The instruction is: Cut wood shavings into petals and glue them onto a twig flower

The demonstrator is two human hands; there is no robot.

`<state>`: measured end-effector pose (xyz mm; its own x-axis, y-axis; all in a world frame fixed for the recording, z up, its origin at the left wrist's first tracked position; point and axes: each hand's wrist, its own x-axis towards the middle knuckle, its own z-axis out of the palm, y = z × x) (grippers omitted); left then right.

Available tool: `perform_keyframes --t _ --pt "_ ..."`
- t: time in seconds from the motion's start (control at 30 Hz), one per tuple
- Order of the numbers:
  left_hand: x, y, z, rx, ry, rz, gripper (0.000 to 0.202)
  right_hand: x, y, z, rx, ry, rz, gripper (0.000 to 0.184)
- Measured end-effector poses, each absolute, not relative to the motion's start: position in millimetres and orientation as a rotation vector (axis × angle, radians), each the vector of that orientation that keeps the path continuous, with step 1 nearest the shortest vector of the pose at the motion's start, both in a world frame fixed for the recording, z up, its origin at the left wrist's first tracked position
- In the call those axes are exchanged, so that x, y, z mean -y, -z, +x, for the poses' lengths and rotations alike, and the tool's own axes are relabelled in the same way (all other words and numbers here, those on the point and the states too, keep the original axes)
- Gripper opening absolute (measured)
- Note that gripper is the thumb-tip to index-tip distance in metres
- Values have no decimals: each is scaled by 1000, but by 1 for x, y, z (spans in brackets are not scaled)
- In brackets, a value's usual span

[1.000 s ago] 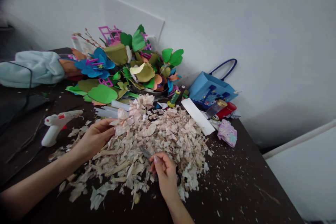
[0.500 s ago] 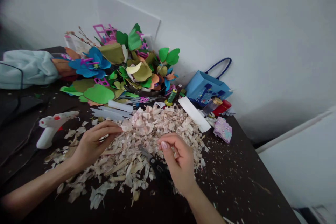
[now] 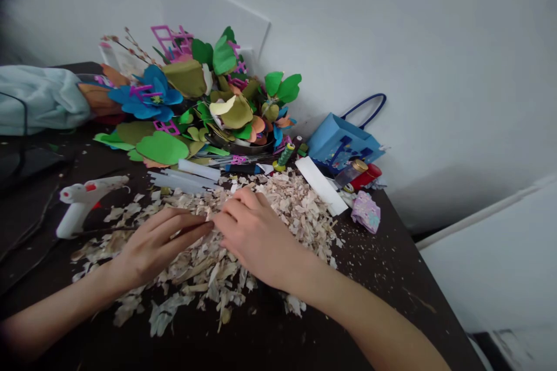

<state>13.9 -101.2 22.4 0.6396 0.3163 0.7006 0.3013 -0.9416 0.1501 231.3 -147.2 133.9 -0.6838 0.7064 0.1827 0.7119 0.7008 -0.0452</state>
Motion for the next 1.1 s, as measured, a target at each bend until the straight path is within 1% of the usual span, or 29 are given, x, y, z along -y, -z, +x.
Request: perform_keyframes --t 0.1,0.37,0.6,0.87,1.1 --pt "99 -20 13 -505 -1211 2829 44 146 -133 229 2752 101 -1166 11" --pt "101 -26 16 -510 -1205 2802 35 143 -129 225 2827 255 -1133 16" --pt "99 -25 18 -556 -1243 2762 32 142 -124 229 2873 364 -1033 16" --pt "98 -20 20 -552 -1195 2786 32 140 -133 232 2908 246 -1119 13" --pt "98 -20 19 -578 -1188 2770 36 136 -131 232 2917 289 -1101 16"
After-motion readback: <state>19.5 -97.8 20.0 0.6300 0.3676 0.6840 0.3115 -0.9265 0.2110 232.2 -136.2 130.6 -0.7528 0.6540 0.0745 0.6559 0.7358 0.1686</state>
